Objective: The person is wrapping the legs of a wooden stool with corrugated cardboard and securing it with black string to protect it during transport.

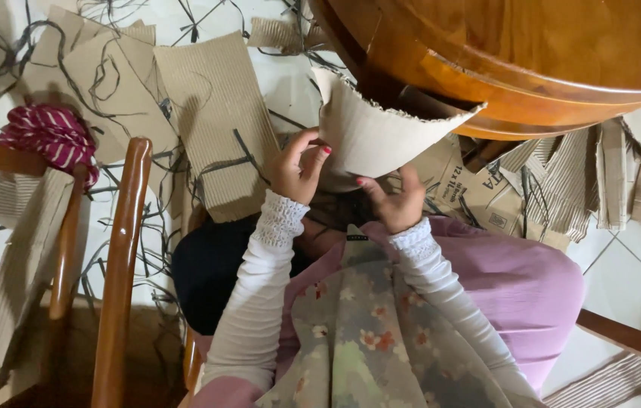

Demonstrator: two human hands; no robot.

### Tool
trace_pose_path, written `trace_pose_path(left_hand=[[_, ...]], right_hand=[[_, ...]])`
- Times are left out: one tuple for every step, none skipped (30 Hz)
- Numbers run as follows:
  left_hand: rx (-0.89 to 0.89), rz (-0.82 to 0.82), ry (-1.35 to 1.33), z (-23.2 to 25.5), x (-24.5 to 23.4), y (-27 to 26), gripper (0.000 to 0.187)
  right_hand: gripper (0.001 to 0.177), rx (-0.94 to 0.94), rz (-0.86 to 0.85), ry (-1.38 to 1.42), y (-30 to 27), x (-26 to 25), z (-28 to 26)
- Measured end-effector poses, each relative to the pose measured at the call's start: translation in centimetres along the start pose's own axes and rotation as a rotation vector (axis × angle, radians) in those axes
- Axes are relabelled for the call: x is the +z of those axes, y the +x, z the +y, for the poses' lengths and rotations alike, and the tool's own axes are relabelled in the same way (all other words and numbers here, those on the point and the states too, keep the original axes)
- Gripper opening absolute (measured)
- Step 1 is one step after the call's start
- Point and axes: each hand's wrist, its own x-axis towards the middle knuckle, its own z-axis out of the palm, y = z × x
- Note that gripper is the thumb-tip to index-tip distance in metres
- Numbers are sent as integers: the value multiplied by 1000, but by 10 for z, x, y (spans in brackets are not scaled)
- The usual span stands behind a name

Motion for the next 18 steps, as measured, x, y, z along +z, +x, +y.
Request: trace_pose_path(left_hand=[[10,3,0,11,-3,3,24],[3,-15,-19,23,-6,7,25],[-3,-34,-40,34,-7,10,27],[7,-33,-42,48,-8,16,27],[5,-34,-131,62,-9,19,32],[4,-37,-220,75,-10,22,38],[8,-35,-219,82,-8,24,38],[53,-9,-238,88,-6,26,46],[100,18,-254,95,-5,29,54],[105,21,-252,105,-8,34,54],[80,40,-261,116,-10,38,49],[54,59,-272,127,-12,43,44],[64,60,-274,131,-14,43,44],[47,82,-283,135,-15,42,49],[26,102,-294,138,-16,40,53],[33,101,-298,137,-16,40,53],[21,110,-310,135,-16,35,53],[8,119,-322,133,-17,31,52]], right_hand=[[67,-8,5,4,7,-9,-19],[60,-121,1,182,15,-19,-37],[55,-234,-2,357,22,-29,-56],[55,-243,4,358,26,-34,-67],[55,-282,22,412,28,-40,-79],[56,-320,40,466,30,-45,-90],[56,-324,40,468,32,-48,-97],[59,-350,61,514,33,-50,-105],[63,-377,80,563,35,-52,-113],[63,-383,79,567,36,-52,-107],[66,-360,126,565,37,-54,-100],[70,-336,173,562,38,-55,-94],[70,-346,177,564,38,-59,-96],[71,-350,179,534,38,-62,-97],[72,-351,181,502,38,-67,-97],[72,-357,186,502,37,-67,-98],[73,-335,173,505,33,-68,-97],[75,-313,161,509,28,-69,-97]])
